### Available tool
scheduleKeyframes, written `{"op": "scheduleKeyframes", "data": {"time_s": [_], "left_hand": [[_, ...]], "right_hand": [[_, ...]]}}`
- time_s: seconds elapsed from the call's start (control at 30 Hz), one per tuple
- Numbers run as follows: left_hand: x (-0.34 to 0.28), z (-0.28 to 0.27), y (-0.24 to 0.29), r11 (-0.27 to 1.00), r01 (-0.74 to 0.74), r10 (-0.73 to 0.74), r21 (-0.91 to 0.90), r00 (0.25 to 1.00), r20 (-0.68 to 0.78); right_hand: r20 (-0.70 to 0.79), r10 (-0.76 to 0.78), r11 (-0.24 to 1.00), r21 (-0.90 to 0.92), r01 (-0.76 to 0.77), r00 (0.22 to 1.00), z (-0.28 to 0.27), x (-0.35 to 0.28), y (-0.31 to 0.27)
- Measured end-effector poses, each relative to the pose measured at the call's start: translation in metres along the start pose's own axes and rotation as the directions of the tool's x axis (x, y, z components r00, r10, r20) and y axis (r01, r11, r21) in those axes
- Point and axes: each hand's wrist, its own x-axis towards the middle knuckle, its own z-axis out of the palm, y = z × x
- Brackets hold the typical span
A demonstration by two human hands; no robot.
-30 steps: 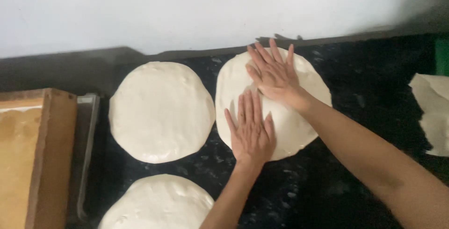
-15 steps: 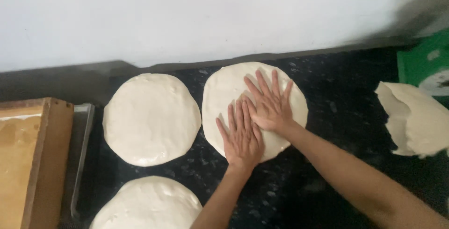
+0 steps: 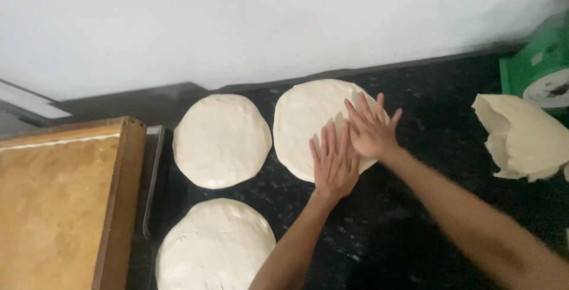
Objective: Cutting, weighing, and shaping dough portions on a countertop
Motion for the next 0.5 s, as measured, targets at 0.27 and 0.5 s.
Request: {"op": "scheduleKeyframes", "data": {"time_s": [0.27,0.5], "left_hand": [[-0.035,0.013,-0.028,0.972,-0.081,0.035,0.222,0.979,0.201],[-0.099,-0.004,0.010,0.891,-0.088,0.063,-0.445,0.996,-0.070]], "right_hand": [[0.051,0.013,0.949,0.315,-0.028,0.999,0.007,-0.064,0.015],[-0.467,0.220,0.958,0.270,-0.099,0.857,-0.026,-0.228,0.129]]}}
